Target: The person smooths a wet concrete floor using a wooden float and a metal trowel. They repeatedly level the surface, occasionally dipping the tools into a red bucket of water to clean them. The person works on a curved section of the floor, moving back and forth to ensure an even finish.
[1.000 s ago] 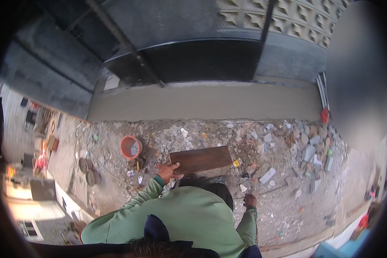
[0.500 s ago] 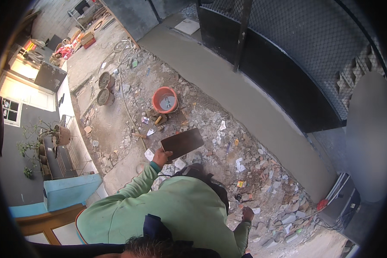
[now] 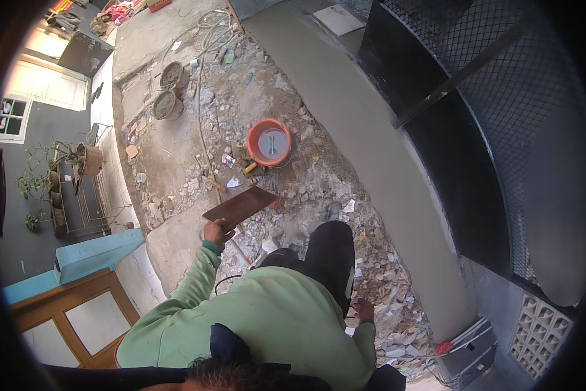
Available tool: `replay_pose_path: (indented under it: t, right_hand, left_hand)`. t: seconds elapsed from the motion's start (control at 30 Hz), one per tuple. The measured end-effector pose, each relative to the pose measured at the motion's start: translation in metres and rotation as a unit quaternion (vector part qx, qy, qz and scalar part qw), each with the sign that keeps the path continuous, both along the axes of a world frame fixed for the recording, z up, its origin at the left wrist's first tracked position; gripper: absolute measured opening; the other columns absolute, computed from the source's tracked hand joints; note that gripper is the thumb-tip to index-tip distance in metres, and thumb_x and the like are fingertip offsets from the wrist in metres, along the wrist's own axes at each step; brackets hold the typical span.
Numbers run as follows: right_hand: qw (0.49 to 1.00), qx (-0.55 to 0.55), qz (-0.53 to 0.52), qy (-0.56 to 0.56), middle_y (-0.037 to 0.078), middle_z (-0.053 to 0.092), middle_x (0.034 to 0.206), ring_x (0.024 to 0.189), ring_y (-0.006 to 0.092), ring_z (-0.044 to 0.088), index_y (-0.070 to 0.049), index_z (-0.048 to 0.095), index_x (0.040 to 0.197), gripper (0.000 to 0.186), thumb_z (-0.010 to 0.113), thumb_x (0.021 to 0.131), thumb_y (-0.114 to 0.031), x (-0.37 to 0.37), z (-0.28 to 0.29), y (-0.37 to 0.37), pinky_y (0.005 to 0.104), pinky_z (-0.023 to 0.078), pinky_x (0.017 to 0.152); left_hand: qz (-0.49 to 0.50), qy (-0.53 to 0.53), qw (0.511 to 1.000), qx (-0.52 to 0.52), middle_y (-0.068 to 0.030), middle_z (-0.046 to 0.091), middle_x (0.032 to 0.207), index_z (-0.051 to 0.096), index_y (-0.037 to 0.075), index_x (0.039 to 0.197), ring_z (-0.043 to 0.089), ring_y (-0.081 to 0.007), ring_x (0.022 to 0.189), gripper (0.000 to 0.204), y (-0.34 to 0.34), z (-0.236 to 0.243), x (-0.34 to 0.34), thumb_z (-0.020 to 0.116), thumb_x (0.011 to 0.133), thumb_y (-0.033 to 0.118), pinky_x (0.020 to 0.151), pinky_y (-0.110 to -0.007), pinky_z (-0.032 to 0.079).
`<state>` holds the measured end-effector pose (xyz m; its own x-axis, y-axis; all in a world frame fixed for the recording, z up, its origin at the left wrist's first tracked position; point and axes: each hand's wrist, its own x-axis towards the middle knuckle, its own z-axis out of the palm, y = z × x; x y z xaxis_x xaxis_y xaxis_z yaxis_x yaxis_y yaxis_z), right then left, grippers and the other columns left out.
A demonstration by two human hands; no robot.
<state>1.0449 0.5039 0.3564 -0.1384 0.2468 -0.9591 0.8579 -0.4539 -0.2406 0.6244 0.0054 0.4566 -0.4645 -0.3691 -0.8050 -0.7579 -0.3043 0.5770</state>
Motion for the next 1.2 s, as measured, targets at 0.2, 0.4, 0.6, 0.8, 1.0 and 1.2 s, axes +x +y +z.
replay_pose_path:
  t: [0.2, 0.4, 0.6, 0.8, 1.0, 1.2]
  right_hand:
    - [0.992, -0.055, 0.108, -0.045, 0.001, 0.059, 0.08, 0.064, 0.0143, 0.051, -0.016, 0.06, 0.087, 0.015, 0.055, 0.095, -0.027, -0.149, -0.026, 0.058, 0.0369, 0.038, 0.055]
    - [0.968, 0.073, 0.222, 0.094, 0.005, 0.071, 0.09, 0.073, 0.0162, 0.062, -0.012, 0.07, 0.117, 0.027, 0.058, 0.097, -0.027, -0.392, -0.062, 0.149, 0.0343, 0.049, 0.056]
    - [0.913, 0.181, 0.28, 0.235, 0.005, 0.072, 0.094, 0.082, 0.0161, 0.065, -0.008, 0.07, 0.117, 0.027, 0.063, 0.097, -0.024, -0.613, -0.053, 0.231, 0.0323, 0.051, 0.07]
    - [0.766, 0.277, 0.539, 0.215, 0.011, 0.073, 0.099, 0.096, 0.0219, 0.068, 0.0, 0.07, 0.113, 0.028, 0.064, 0.097, -0.023, -0.792, -0.026, 0.218, 0.0337, 0.052, 0.091]
    - [0.891, 0.152, 0.415, 0.104, 0.011, 0.074, 0.105, 0.097, 0.0238, 0.07, -0.006, 0.071, 0.116, 0.035, 0.064, 0.095, -0.033, -0.91, -0.024, 0.18, 0.0393, 0.054, 0.085]
    - [0.953, 0.04, 0.266, -0.14, 0.009, 0.073, 0.105, 0.093, 0.0199, 0.068, -0.011, 0.066, 0.126, 0.038, 0.061, 0.097, -0.034, -0.965, 0.077, 0.112, 0.0431, 0.055, 0.074]
  left_hand:
    - [0.19, 0.003, 0.982, 0.017, -0.0144, 0.069, 0.097, 0.056, 0.003, 0.117, 0.072, -0.032, 0.082, 0.022, -0.018, -0.017, -0.048, 0.053, 0.097, 0.013, 0.06, -0.045, 0.061]
    - [0.315, 0.008, 0.949, 0.019, -0.0162, 0.069, 0.108, 0.056, 0.009, 0.115, 0.071, -0.0355, 0.088, 0.021, -0.028, -0.001, -0.102, 0.046, 0.098, 0.018, 0.061, -0.047, 0.06]
    - [0.401, 0.02, 0.915, 0.036, -0.0155, 0.07, 0.111, 0.057, 0.007, 0.124, 0.07, -0.0345, 0.096, 0.03, -0.02, -0.005, -0.205, 0.047, 0.099, 0.019, 0.079, -0.047, 0.058]
    - [0.479, -0.01, 0.877, 0.033, -0.0152, 0.071, 0.112, 0.063, 0.005, 0.124, 0.07, -0.0337, 0.1, 0.032, -0.044, -0.044, -0.346, 0.048, 0.1, 0.02, 0.079, -0.046, 0.06]
    - [0.47, -0.109, 0.875, 0.044, -0.0141, 0.067, 0.11, 0.061, 0.004, 0.122, 0.067, -0.0328, 0.095, 0.03, -0.05, -0.098, -0.515, 0.048, 0.101, 0.02, 0.071, -0.044, 0.064]
    - [0.349, -0.086, 0.933, 0.034, -0.0153, 0.067, 0.099, 0.058, 0.004, 0.108, 0.069, -0.0326, 0.078, 0.019, -0.076, -0.035, -0.674, 0.052, 0.098, 0.02, 0.062, -0.038, 0.063]
